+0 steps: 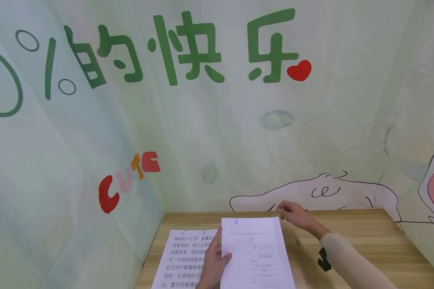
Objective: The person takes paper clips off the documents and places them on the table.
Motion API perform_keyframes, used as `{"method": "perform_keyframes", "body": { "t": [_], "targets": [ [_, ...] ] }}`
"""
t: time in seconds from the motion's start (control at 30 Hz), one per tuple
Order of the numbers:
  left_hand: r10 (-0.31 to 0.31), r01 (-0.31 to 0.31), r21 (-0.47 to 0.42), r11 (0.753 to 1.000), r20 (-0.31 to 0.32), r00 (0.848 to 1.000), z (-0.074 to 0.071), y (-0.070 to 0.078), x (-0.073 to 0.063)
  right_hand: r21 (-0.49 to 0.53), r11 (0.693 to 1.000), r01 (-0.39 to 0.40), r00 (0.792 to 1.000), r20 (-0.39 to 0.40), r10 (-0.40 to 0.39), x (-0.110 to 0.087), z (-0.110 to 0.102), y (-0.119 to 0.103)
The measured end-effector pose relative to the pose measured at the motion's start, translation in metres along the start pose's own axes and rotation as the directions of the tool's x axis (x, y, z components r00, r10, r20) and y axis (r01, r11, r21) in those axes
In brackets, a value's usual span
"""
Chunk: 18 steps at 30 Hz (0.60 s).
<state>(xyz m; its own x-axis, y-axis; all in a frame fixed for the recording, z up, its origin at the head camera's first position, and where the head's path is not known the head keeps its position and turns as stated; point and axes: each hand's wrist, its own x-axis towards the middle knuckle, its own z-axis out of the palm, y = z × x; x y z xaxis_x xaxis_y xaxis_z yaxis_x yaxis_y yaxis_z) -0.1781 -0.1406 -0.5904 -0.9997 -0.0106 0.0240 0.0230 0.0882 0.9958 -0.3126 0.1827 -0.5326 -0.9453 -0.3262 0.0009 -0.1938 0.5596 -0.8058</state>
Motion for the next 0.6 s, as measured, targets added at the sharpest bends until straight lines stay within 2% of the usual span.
{"method": "perform_keyframes", "body": {
  "t": [0.27, 0.6],
  "targets": [
    [0.001, -0.001, -0.005, 1.000, -0.006, 1.000, 0.003, -0.001, 0.001, 0.018, 0.999, 0.039, 0.999, 0.017, -0.039, 0.005, 0.003, -0.011],
    [0.022, -0.023, 0.011, 1.000, 0.009, 1.000, 0.005, 0.000, 0.003, -0.029, 0.994, 0.101, 0.995, 0.011, -0.101, 0.013, 0.004, -0.020]
  ]
}}
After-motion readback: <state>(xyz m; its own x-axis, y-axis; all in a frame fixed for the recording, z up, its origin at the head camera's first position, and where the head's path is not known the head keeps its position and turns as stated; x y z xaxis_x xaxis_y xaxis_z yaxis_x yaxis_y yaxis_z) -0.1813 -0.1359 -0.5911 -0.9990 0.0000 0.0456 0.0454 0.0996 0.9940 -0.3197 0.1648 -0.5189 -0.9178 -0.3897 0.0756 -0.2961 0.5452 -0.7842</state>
